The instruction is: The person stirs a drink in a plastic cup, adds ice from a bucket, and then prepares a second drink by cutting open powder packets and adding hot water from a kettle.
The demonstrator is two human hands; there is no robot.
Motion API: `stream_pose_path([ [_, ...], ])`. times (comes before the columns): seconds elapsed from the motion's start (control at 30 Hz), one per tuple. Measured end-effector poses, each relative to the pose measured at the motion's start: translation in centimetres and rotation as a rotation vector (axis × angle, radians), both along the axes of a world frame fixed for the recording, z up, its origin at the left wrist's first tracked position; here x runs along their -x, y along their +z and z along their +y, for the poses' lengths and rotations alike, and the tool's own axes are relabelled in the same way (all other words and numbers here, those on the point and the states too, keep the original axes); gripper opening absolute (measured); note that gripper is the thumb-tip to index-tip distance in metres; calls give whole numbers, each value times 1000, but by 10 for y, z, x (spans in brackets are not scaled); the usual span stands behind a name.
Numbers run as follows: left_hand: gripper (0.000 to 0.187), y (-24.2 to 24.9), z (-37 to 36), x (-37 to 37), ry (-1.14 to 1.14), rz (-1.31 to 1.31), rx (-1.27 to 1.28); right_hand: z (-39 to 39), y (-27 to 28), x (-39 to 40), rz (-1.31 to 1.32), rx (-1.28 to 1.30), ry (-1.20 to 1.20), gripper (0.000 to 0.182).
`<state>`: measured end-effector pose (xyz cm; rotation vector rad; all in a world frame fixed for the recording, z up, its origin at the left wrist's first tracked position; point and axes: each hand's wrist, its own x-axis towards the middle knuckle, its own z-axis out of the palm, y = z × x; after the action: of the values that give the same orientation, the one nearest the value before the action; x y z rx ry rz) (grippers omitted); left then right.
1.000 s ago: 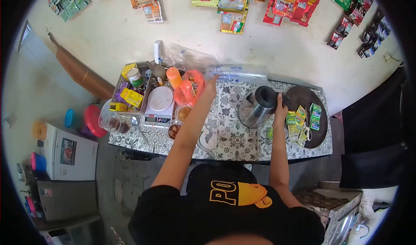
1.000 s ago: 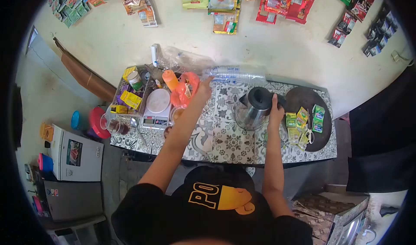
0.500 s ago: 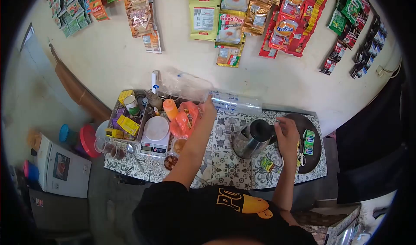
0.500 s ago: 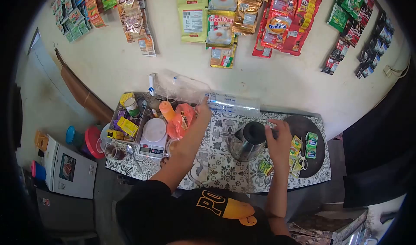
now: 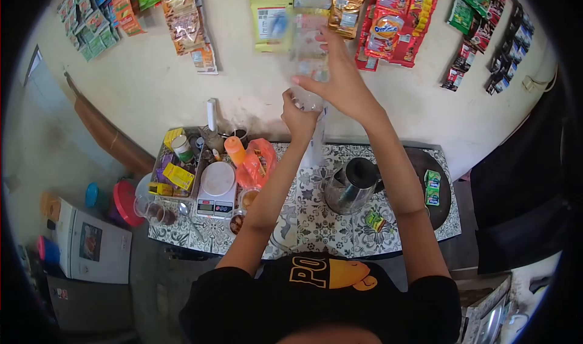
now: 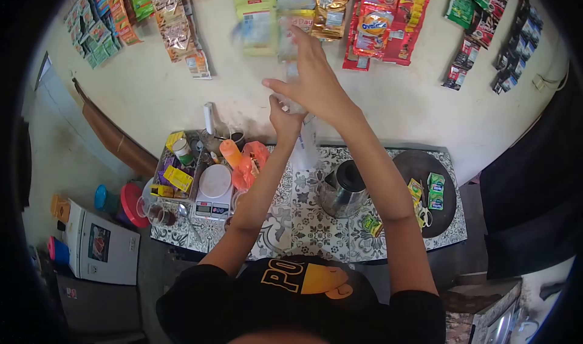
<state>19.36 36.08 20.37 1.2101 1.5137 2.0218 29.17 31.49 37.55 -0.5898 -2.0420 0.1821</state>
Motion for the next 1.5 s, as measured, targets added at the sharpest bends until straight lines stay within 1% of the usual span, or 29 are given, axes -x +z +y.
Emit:
stream_pose_path([
  [0.03, 71, -3, 1, -3, -10, 6, -5, 19, -12, 0, 6, -5, -10, 85],
  [0.1, 77, -17, -3, -12, 107, 223, 45, 55, -48, -4, -2, 43, -93, 102],
  [0.13, 83, -46, 7, -12, 87, 214, 34, 63, -66, -9, -1, 37, -99, 102],
  [0.17, 83, -55, 2, -14, 86, 211, 21, 67, -81, -14, 5, 90, -50, 103],
  [0.2, 83, -64, -6, -14, 122, 311, 2, 69, -86, -20, 10, 142, 0, 104],
  [0.23, 84, -69, -12, -14, 157, 411, -13, 66, -86, -25, 8, 132, -3, 104],
  [0.3, 85, -78, -23, -14, 174, 421, -3, 58, -93, -36, -14, 405, 35, 104],
  [0.37, 86, -87, -29, -13, 184, 436, 20, 62, -96, -46, -50, 391, -14, 105],
  [0.43, 88, -97, -33, -12, 206, 370, 0, 56, -94, -51, -10, 461, -18, 102],
  [0.47, 88, -102, -35, -12, 199, 371, 11, 61, -106, -51, -9, 473, -23, 102],
  [0.53, 92, -106, -39, -12, 235, 380, 17, 69, -132, -48, -280, 206, -53, 101],
  [0.57, 92, -110, -40, -13, 231, 383, 27, 67, -140, -45, -278, 217, -53, 101],
  [0.63, 94, -122, -39, -17, 340, 398, -3, 53, -141, -31, -185, 767, 78, 76],
  [0.67, 94, -127, -38, -19, 335, 404, 4, 55, -149, -29, -179, 775, 78, 76],
  [0.73, 99, -136, -38, -21, 314, 329, -14, 68, -172, -24, -153, 863, 122, 67],
  [0.87, 101, -146, -43, -18, 366, 415, 90, 68, -189, -24, -218, 778, 132, 64],
  [0.93, 106, -134, -51, -11, 184, 386, 143, 59, -180, -23, -640, 420, -32, 63],
  [0.97, 106, -131, -54, -6, 186, 388, 138, 58, -186, -20, -637, 414, -32, 63],
  [1.03, 112, -125, -64, 6, -105, 70, -159, 56, -209, -12, -331, 652, -14, 61],
  [1.07, 112, -117, -64, 11, -106, 72, -156, 59, -215, -12, -329, 655, -14, 61],
  [1.1, 112, -98, -66, 14, -114, 97, -229, 62, -218, -12, -367, 616, -1, 61],
  [1.13, 112, -90, -66, 17, -120, 123, -295, 63, -223, -10, -403, 583, 16, 62],
  [1.17, 112, -91, -62, 20, -118, 124, -273, 60, -231, -8, -437, 559, 35, 62],
  [1.23, 106, -94, -48, 27, -106, 346, -62, 57, -241, -5, -498, 496, 69, 63],
  [1.27, 93, -99, -46, 27, -30, 352, -107, 59, -243, -5, -525, 456, 81, 63],
  [1.3, 93, -105, -44, 29, -33, 357, -110, 63, -241, -5, -553, 407, 88, 63],
  [1.37, 85, -111, -40, 31, -24, 299, -14, 70, -224, -12, -576, 340, 81, 64],
  [1.43, 83, -102, -46, 30, 14, 318, 2, 45, -173, -33, -404, 806, 171, 62],
  [1.5, 81, -103, -48, 29, 53, 336, 31, 20, -121, -42, -311, 470, -240, 52],
])
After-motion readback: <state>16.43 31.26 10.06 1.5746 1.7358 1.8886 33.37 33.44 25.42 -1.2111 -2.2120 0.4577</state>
